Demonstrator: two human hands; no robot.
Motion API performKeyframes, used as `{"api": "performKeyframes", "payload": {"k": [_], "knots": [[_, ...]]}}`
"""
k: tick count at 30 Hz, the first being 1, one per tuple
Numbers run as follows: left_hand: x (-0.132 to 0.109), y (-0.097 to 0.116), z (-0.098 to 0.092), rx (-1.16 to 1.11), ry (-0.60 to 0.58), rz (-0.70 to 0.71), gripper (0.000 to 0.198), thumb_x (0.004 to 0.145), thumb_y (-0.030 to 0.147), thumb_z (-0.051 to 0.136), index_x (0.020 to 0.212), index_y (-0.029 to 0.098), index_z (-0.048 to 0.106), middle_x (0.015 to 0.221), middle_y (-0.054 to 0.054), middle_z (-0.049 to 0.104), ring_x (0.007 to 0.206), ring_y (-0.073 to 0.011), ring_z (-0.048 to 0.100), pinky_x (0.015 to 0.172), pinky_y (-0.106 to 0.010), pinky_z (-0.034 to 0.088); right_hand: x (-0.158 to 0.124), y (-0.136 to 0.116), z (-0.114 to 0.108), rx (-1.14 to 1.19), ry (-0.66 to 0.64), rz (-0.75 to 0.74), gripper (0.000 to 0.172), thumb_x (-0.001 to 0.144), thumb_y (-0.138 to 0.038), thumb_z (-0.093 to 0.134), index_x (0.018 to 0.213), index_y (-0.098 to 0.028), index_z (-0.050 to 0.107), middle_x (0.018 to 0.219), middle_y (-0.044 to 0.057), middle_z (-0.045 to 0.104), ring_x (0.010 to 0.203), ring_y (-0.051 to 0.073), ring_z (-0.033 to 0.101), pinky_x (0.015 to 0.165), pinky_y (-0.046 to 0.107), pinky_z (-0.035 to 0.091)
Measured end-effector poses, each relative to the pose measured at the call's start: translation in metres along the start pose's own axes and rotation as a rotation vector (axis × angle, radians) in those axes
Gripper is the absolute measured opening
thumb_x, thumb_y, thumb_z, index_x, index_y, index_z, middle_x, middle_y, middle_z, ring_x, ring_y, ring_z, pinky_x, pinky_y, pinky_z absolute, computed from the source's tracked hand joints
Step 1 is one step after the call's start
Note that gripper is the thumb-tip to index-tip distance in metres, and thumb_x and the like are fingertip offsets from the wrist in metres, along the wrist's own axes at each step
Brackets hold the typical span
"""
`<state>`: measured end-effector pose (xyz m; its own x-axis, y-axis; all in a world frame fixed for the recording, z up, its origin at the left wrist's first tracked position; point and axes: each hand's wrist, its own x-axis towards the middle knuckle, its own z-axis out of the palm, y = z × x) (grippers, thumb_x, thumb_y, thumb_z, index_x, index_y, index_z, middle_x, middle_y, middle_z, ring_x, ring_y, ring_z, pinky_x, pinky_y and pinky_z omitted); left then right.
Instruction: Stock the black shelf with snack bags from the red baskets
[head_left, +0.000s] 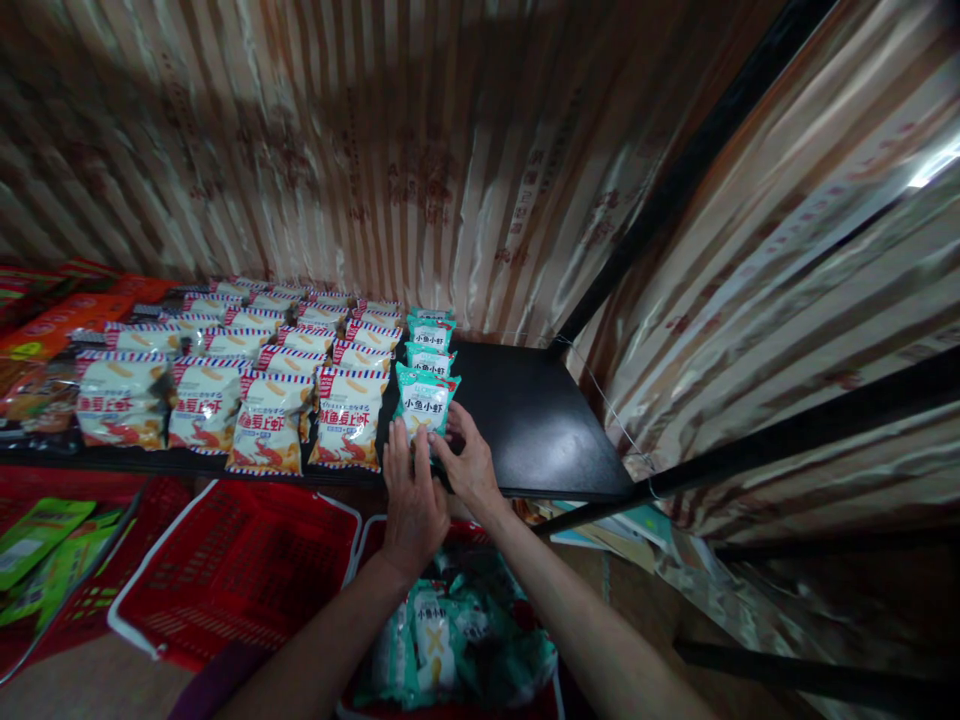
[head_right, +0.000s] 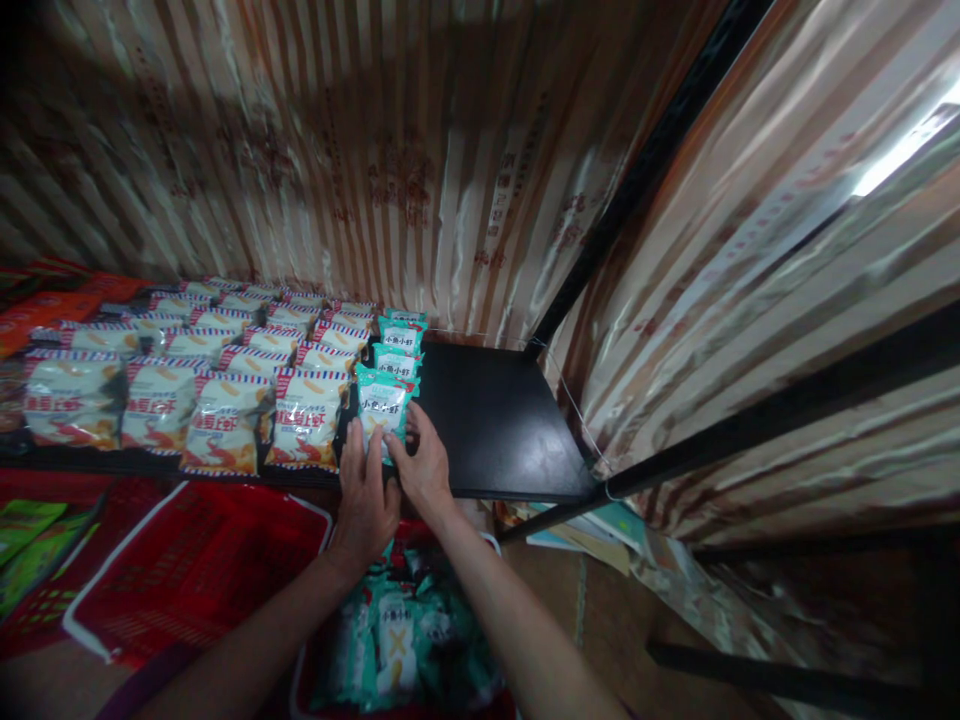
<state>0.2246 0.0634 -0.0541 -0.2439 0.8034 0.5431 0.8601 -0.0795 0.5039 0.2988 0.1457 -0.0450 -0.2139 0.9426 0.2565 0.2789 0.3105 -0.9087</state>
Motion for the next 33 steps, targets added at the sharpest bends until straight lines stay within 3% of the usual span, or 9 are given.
{"api": "performKeyframes", "payload": {"k": [6,20,26,30,33], "knots": [[0.001,0.0,-0.001,0.032,0.01,-0.026,0.063,0.082,0.007,0.04,0.142,0.008,0.022,0.154,-0.023,0.007,0.143,-0.032,0.004,0.11,-0.054,0.022,-0.003,0.002,0.003,-0.025,-0.024,0.021,0.053,0.079,-0.035,0.059,0.127,-0.016,0.048,0.117,0.012,0.064,0.102,0.023,0.062,0.088,0.038,0.051],[0.0,0.003,-0.001,0.008,0.035,-0.023,0.075,0.079,0.004,0.041,0.146,0.013,0.008,0.153,-0.024,0.006,0.142,-0.034,0.003,0.109,-0.058,0.022,-0.004,-0.002,-0.003,0.005,-0.01,0.005,0.053,0.075,-0.034,0.065,0.124,-0.019,0.052,0.113,0.01,0.064,0.1,0.023,0.062,0.085,0.037,0.053],[0.001,0.004,-0.004,-0.009,0.057,0.003,0.066,0.08,0.005,0.042,0.143,0.011,0.019,0.152,-0.024,0.011,0.142,-0.0348,0.004,0.108,-0.06,0.023,-0.005,-0.005,-0.005,0.005,0.012,-0.038,0.05,0.076,-0.034,0.064,0.123,-0.019,0.053,0.112,0.01,0.064,0.101,0.022,0.062,0.087,0.037,0.052],[-0.004,0.006,-0.017,-0.121,0.084,0.167,0.048,0.083,0.004,0.036,0.13,0.011,0.04,0.143,-0.02,0.034,0.139,-0.0303,0.023,0.106,-0.054,0.033,-0.019,-0.013,-0.018,0.01,0.104,-0.061,0.042,0.083,-0.036,0.056,0.122,-0.019,0.051,0.115,0.012,0.062,0.104,0.022,0.06,0.089,0.038,0.051],[-0.019,0.011,-0.025,-0.254,-0.106,0.375,0.034,0.084,0.006,0.033,0.106,0.015,0.058,0.113,-0.013,0.061,0.117,-0.0223,0.052,0.097,-0.04,0.046,-0.047,-0.015,-0.037,0.015,0.185,-0.054,0.034,0.09,-0.035,0.047,0.12,-0.02,0.05,0.114,0.011,0.061,0.105,0.021,0.059,0.093,0.04,0.048]]}}
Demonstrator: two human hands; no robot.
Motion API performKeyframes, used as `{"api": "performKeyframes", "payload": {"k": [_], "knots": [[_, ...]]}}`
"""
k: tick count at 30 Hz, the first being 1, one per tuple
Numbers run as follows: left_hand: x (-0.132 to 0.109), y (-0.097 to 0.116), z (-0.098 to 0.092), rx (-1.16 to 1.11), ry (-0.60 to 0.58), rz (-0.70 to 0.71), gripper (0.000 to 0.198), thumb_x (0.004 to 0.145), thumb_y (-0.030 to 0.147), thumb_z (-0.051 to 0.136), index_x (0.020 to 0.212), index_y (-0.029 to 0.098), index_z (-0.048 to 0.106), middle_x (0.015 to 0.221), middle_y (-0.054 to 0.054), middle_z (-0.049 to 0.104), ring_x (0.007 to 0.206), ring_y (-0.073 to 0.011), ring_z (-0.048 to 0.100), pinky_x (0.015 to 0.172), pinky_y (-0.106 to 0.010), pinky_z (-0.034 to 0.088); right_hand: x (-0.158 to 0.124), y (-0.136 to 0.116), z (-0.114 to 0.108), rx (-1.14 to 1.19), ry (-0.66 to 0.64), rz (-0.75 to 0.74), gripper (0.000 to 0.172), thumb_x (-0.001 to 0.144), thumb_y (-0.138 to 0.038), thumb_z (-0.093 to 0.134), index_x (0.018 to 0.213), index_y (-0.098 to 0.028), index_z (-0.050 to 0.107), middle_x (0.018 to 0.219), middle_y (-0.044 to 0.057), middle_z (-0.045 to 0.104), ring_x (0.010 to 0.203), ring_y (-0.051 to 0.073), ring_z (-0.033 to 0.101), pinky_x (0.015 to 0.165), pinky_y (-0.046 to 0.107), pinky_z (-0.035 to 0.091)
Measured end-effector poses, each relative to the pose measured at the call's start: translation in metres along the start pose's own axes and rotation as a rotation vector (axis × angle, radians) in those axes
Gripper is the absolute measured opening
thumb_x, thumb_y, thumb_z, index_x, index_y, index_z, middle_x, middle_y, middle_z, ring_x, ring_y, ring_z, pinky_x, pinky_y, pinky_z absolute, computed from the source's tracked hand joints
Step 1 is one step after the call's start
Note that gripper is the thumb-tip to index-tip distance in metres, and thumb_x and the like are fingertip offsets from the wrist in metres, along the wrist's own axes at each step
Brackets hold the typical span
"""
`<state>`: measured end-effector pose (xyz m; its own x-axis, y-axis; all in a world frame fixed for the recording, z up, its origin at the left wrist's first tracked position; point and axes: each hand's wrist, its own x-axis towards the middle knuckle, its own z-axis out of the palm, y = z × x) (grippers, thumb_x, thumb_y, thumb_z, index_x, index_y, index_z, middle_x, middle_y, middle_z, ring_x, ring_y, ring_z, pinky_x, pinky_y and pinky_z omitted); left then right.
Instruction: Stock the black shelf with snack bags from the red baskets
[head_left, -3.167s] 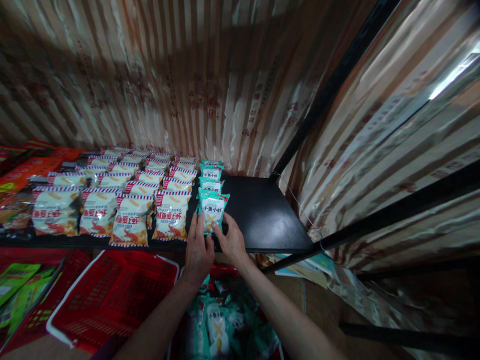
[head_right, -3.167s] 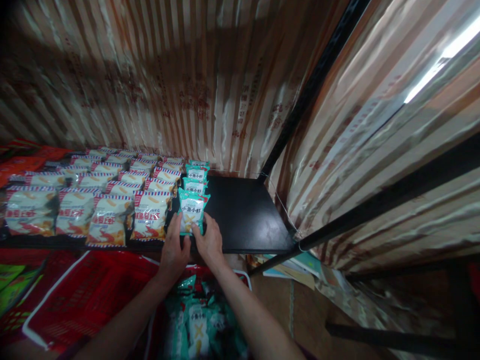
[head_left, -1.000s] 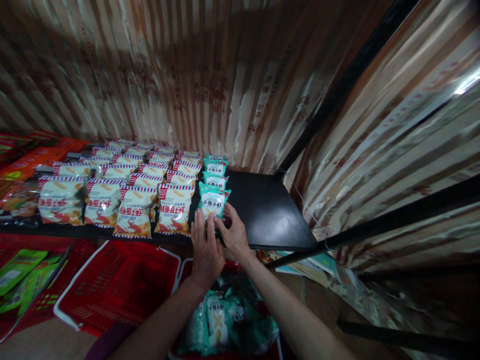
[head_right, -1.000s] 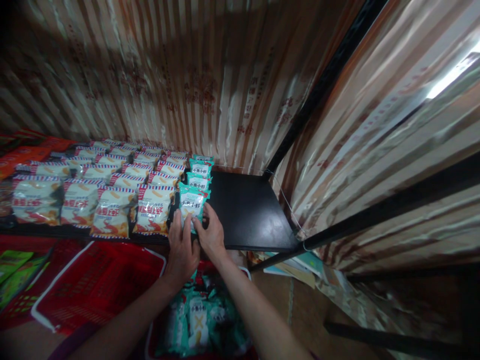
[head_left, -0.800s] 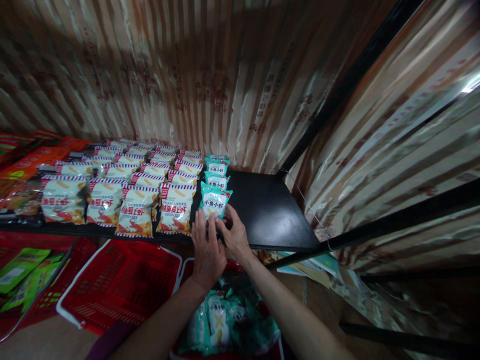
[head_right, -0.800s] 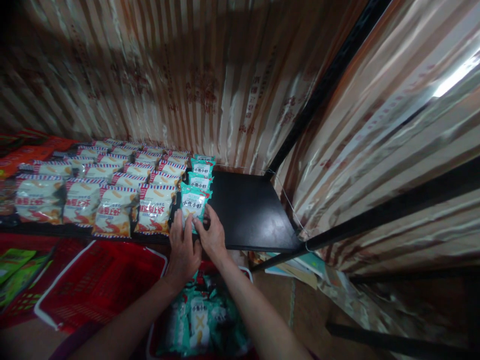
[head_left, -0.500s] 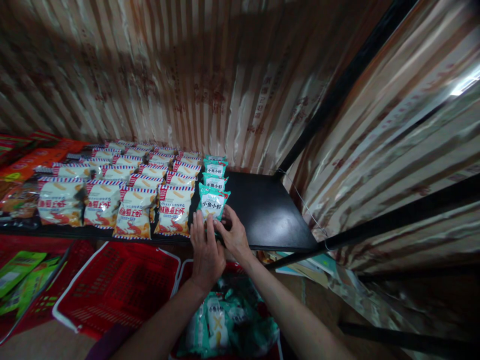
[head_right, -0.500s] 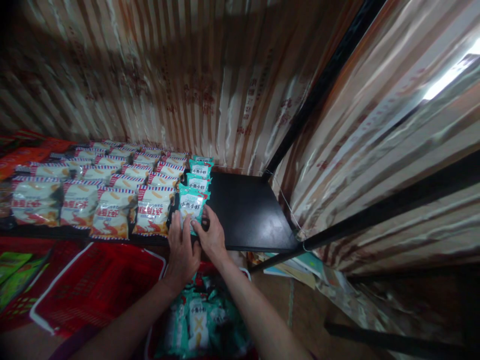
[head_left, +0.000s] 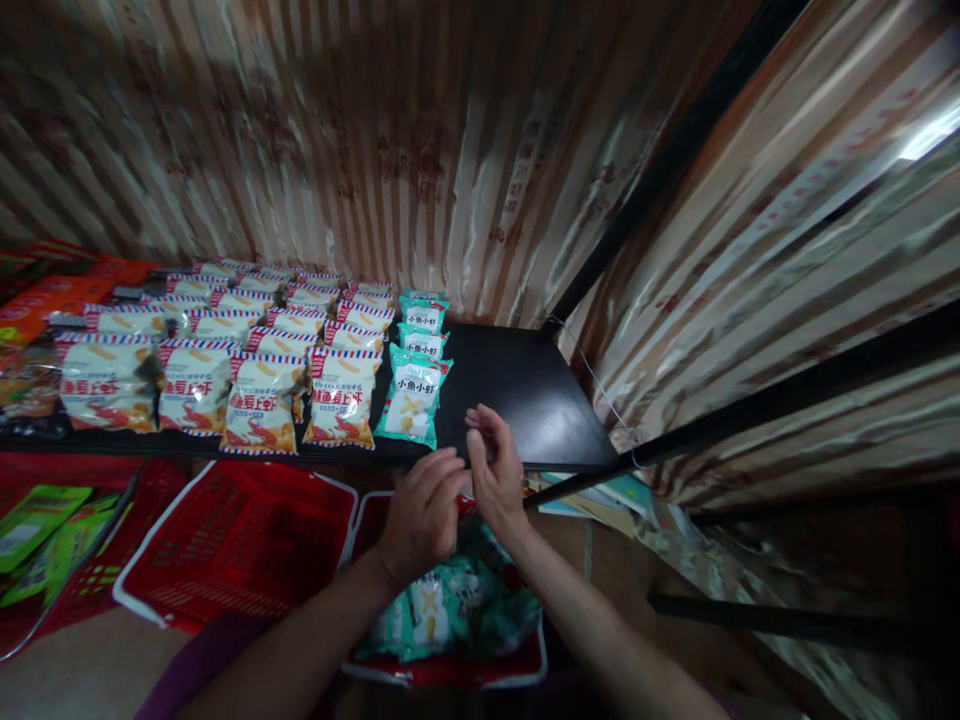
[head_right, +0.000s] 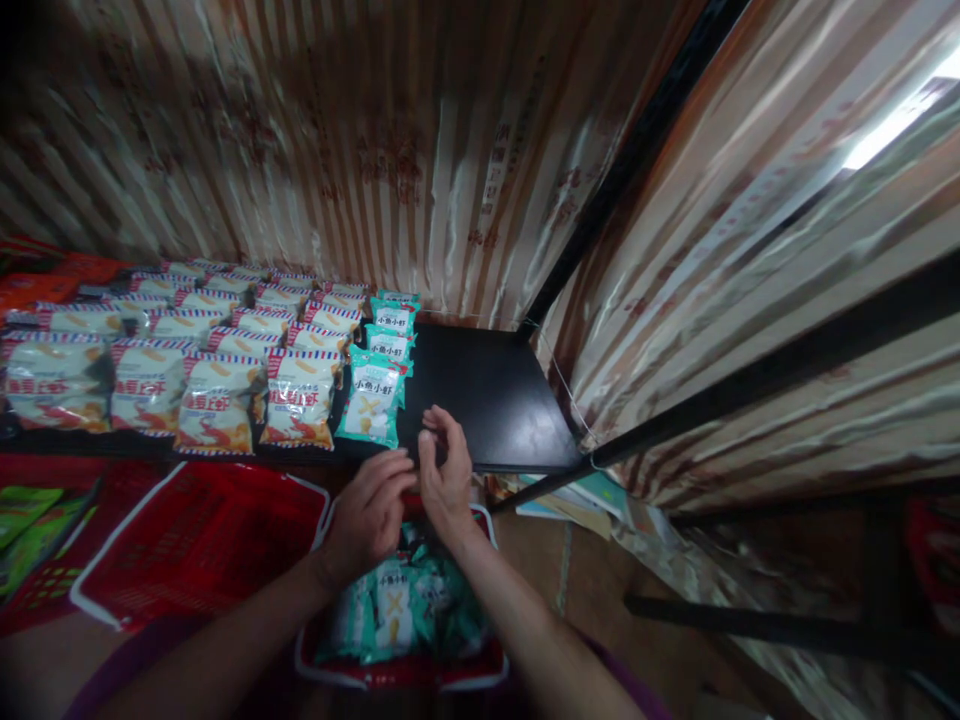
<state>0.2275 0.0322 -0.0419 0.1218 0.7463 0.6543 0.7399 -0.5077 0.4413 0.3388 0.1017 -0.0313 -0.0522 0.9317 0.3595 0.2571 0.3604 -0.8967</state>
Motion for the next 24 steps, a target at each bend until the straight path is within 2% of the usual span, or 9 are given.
{"api": "performKeyframes", "payload": {"k": [1,3,6,8,11,14,17,21,24], "knots": [[-0.006,0.004,0.001,-0.043,-0.123,0.024,0.032,0.084,0.008,0.033,0.099,0.016,0.061,0.103,-0.011,0.064,0.106,-0.0204,0.057,0.092,-0.037,0.049,-0.01,0.001,-0.009,0.0,0.017,0.009,0.032,0.09,-0.035,0.045,0.119,-0.021,0.05,0.113,0.011,0.061,0.105,0.021,0.059,0.094,0.04,0.047],[-0.019,0.01,0.006,-0.077,-0.455,-0.023,0.031,0.085,0.011,0.035,0.095,0.018,0.063,0.097,-0.01,0.065,0.096,-0.0188,0.06,0.088,-0.034,0.05,-0.032,0.005,-0.026,-0.008,0.034,0.049,0.029,0.091,-0.036,0.045,0.116,-0.021,0.051,0.11,0.011,0.061,0.104,0.021,0.059,0.092,0.04,0.048],[-0.042,0.009,0.019,0.011,-0.979,-0.251,0.03,0.082,0.014,0.043,0.105,0.021,0.061,0.108,-0.009,0.064,0.104,-0.02,0.059,0.091,-0.033,0.048,-0.058,0.021,-0.047,-0.06,0.015,0.14,0.026,0.09,-0.036,0.046,0.11,-0.021,0.052,0.104,0.01,0.062,0.097,0.021,0.061,0.087,0.038,0.05],[-0.058,0.002,0.027,0.073,-1.124,-0.347,0.032,0.077,0.014,0.052,0.106,0.021,0.062,0.109,-0.01,0.065,0.101,-0.0225,0.061,0.086,-0.034,0.05,-0.065,0.034,-0.056,-0.129,-0.069,0.176,0.026,0.091,-0.036,0.042,0.108,-0.02,0.053,0.102,0.009,0.063,0.094,0.021,0.062,0.085,0.036,0.05],[-0.079,-0.012,0.036,0.175,-1.229,-0.454,0.034,0.071,0.012,0.058,0.104,0.015,0.063,0.11,-0.017,0.065,0.098,-0.0275,0.064,0.081,-0.037,0.052,-0.063,0.054,-0.066,-0.333,-0.383,0.188,0.023,0.089,-0.03,0.042,0.099,-0.019,0.059,0.098,0.008,0.066,0.092,0.02,0.063,0.082,0.033,0.049],[-0.088,-0.02,0.043,0.246,-1.268,-0.502,0.032,0.078,0.008,0.048,0.107,0.01,0.062,0.111,-0.02,0.064,0.101,-0.028,0.063,0.085,-0.042,0.05,-0.057,0.067,-0.075,-0.418,-0.571,0.207,0.013,0.081,-0.022,0.052,0.081,-0.019,0.065,0.075,0.004,0.068,0.072,0.019,0.065,0.069,0.03,0.049],[-0.085,-0.016,0.052,0.235,-1.272,-0.477,0.037,0.079,0.007,0.043,0.111,0.011,0.061,0.115,-0.018,0.062,0.105,-0.0273,0.061,0.088,-0.041,0.049,-0.052,0.072,-0.081,-0.445,-0.616,0.225,0.011,0.077,-0.018,0.055,0.076,-0.019,0.066,0.067,0.002,0.067,0.063,0.019,0.064,0.063,0.028,0.047],[-0.077,-0.006,0.067,0.169,-1.263,-0.424,0.039,0.079,0.006,0.042,0.113,0.014,0.059,0.114,-0.017,0.062,0.107,-0.0267,0.059,0.088,-0.037,0.048,-0.043,0.07,-0.08,-0.447,-0.591,0.237,0.018,0.081,-0.022,0.053,0.092,-0.019,0.066,0.087,0.005,0.071,0.079,0.019,0.066,0.072,0.028,0.048],[-0.075,0.0,0.073,0.135,-1.255,-0.403,0.036,0.08,0.009,0.042,0.112,0.011,0.058,0.113,-0.019,0.062,0.104,-0.0278,0.06,0.084,-0.037,0.049,-0.037,0.063,-0.073,-0.43,-0.596,0.232,0.02,0.084,-0.024,0.05,0.094,-0.019,0.067,0.087,0.005,0.071,0.079,0.019,0.066,0.071,0.028,0.049]]}}
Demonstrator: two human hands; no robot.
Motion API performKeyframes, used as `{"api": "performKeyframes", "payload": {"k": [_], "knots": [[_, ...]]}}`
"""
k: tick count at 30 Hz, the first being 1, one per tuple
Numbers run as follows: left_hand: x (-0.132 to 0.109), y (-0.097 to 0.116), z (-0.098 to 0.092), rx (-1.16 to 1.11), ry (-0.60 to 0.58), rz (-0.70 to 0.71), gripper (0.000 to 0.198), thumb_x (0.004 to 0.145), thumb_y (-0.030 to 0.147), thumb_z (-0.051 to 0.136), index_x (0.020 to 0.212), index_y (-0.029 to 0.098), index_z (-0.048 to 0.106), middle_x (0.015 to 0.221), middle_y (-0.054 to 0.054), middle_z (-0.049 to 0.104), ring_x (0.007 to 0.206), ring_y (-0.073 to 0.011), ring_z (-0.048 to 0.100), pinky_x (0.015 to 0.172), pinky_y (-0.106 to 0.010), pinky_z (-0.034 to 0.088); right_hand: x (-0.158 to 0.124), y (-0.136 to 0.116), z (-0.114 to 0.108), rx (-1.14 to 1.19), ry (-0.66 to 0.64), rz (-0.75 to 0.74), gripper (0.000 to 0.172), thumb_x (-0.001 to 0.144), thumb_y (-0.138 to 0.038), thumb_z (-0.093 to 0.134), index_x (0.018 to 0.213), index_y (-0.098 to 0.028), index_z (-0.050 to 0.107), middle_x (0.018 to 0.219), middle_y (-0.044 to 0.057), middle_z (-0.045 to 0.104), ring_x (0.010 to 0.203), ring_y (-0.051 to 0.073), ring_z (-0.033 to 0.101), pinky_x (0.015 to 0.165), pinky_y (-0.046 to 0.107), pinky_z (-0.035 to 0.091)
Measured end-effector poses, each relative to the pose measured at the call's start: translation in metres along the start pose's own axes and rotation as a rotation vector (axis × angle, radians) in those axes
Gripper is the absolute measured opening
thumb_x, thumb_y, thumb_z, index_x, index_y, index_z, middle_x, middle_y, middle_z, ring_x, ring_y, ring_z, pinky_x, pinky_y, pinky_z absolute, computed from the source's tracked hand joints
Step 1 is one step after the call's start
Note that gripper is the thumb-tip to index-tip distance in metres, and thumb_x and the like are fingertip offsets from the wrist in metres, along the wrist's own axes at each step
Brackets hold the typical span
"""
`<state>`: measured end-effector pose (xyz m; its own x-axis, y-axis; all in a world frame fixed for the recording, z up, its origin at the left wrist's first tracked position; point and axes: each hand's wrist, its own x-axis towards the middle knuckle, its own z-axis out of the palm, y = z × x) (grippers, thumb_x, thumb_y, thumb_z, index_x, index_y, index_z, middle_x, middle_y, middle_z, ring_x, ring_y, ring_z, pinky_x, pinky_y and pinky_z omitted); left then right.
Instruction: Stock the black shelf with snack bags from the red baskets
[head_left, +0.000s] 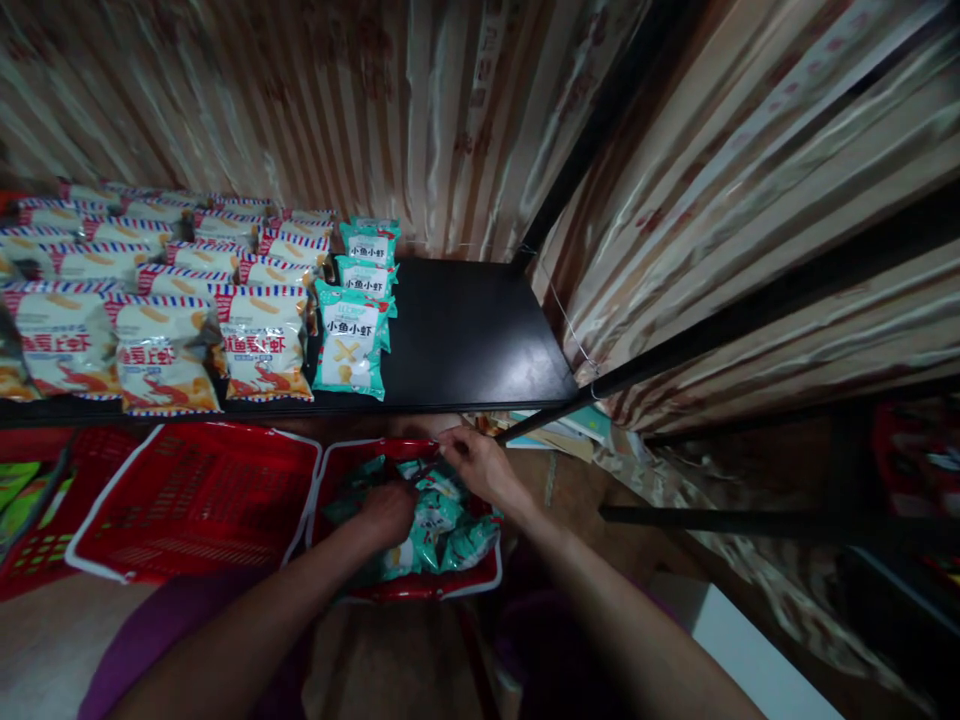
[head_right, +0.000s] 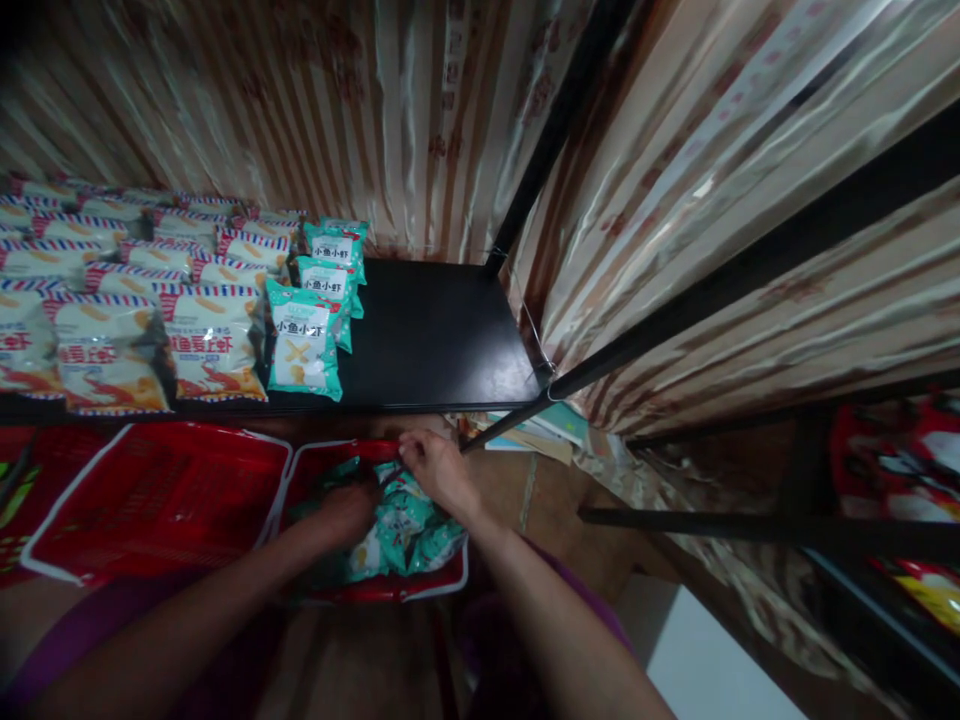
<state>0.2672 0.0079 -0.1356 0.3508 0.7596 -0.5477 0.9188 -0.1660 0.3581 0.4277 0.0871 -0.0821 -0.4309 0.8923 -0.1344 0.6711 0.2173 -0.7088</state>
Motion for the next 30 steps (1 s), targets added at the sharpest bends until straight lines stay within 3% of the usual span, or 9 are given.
{"api": "performKeyframes", "payload": {"k": [6,11,17,24,28,30], "knots": [[-0.005,0.016,-0.003,0.005,0.023,0.055,0.037,0.083,0.016,0.041,0.117,0.014,0.056,0.117,-0.016,0.062,0.106,-0.0268,0.06,0.086,-0.037,0.048,-0.002,-0.016,-0.004,-0.028,0.013,-0.064,0.02,0.084,-0.022,0.05,0.093,-0.02,0.068,0.082,0.003,0.071,0.073,0.017,0.065,0.067,0.026,0.048],[-0.026,0.033,-0.01,-0.009,0.053,0.044,0.035,0.082,0.015,0.042,0.111,0.012,0.06,0.115,-0.018,0.063,0.105,-0.028,0.061,0.087,-0.039,0.048,-0.019,-0.018,-0.013,-0.108,0.034,-0.044,0.018,0.083,-0.02,0.051,0.086,-0.019,0.068,0.078,0.003,0.071,0.071,0.017,0.066,0.067,0.026,0.046],[-0.043,0.022,0.008,-0.061,0.048,0.011,0.04,0.077,0.015,0.05,0.116,0.012,0.058,0.125,-0.017,0.059,0.115,-0.0274,0.056,0.094,-0.037,0.045,-0.025,0.0,-0.022,-0.178,0.052,-0.006,0.018,0.08,-0.018,0.052,0.09,-0.021,0.067,0.081,0.003,0.072,0.074,0.018,0.066,0.068,0.026,0.046],[0.002,0.034,0.022,-0.105,0.146,0.022,0.053,0.081,0.008,0.042,0.133,0.02,0.042,0.144,-0.01,0.041,0.13,-0.024,0.041,0.101,-0.038,0.041,-0.02,0.023,-0.019,-0.244,-0.03,-0.005,0.018,0.082,-0.021,0.052,0.089,-0.022,0.068,0.083,0.003,0.072,0.075,0.017,0.066,0.066,0.024,0.045],[0.027,0.037,0.031,-0.119,0.129,-0.044,0.044,0.085,0.007,0.041,0.128,0.015,0.046,0.133,-0.015,0.05,0.121,-0.0257,0.049,0.093,-0.04,0.047,-0.023,0.021,-0.018,-0.24,-0.077,-0.033,0.019,0.083,-0.022,0.051,0.092,-0.021,0.068,0.081,0.004,0.072,0.072,0.017,0.065,0.065,0.023,0.045],[0.034,0.032,0.034,-0.124,0.098,-0.073,0.034,0.09,0.017,0.045,0.123,0.015,0.051,0.126,-0.013,0.055,0.113,-0.0244,0.054,0.09,-0.042,0.048,-0.026,0.02,-0.02,-0.229,-0.091,-0.041,0.019,0.083,-0.022,0.051,0.091,-0.02,0.068,0.078,0.004,0.071,0.069,0.016,0.064,0.064,0.023,0.045]]}}
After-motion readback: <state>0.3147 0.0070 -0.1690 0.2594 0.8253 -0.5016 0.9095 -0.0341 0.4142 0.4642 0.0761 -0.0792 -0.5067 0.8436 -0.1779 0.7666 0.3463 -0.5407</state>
